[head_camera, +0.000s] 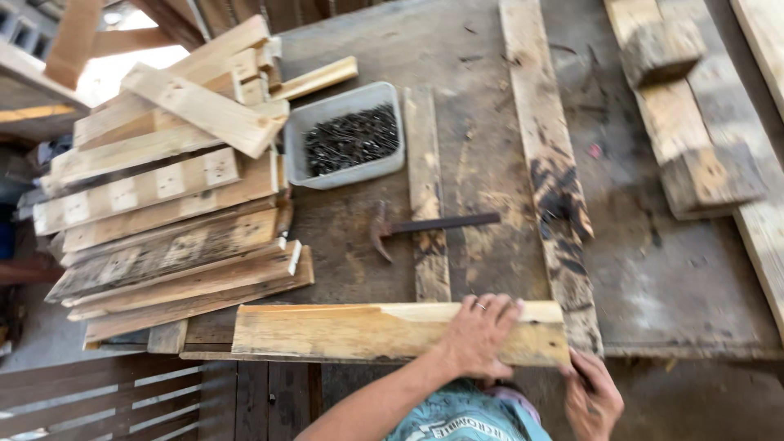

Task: The person selects a wooden plank from a stack on the workbench and positions it, then takes nails from a bin and hammers them into the plank with a claw hammer, repositioning the plank between nails. At the end the person sets the plank down on the bench.

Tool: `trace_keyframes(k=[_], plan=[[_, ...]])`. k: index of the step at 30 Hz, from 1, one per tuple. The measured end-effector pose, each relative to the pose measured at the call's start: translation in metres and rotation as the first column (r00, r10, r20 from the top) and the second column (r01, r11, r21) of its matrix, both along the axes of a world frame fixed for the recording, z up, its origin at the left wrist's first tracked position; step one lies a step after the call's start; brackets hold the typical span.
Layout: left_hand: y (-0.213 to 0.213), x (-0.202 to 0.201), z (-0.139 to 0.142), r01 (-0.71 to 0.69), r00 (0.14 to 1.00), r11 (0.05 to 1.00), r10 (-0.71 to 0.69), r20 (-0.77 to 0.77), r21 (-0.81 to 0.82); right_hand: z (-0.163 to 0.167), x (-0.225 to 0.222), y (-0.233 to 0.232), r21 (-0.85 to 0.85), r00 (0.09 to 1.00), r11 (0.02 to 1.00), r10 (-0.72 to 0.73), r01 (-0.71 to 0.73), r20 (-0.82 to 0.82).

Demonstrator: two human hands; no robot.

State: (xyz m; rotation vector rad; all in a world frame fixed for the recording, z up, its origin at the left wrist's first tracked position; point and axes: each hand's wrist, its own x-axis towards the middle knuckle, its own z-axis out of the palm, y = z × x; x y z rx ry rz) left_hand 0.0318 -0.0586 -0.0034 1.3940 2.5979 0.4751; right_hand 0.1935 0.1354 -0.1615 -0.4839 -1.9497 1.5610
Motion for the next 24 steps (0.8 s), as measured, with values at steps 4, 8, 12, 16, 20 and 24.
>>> trace_keyframes(k=[4,8,12,16,20,24], plan=[[-0.022,-0.048,0.007,-0.012,1.0,0.964,0.012,0.0,0.267,0.008,-0.027,0.037,0.166,0.999,0.986,-0.039,0.035,0.017],[-0.101,-0.201,0.013,-0.59,0.804,0.766,0.53,0.269,0.257,0.064,-0.069,0.055,0.329,0.937,0.929,-0.257,0.171,0.238],[-0.156,-0.342,0.012,-0.735,0.657,0.581,0.737,0.158,0.349,0.135,-0.138,-0.009,0.341,0.986,0.939,-0.01,-0.048,0.166],[-0.146,-0.402,-0.002,-0.727,0.669,0.645,0.743,0.028,0.236,0.171,-0.249,-0.09,0.606,0.859,0.638,0.185,-0.475,0.477],[-0.125,-0.415,-0.015,-0.754,0.655,0.653,0.755,-0.009,-0.063,0.167,-0.311,-0.126,0.619,0.705,0.402,0.104,-0.675,0.701],[-0.127,-0.414,-0.027,-0.693,0.716,0.708,0.698,-0.013,-0.136,0.143,-0.311,-0.139,0.451,0.507,0.369,0.068,-0.813,0.859]])
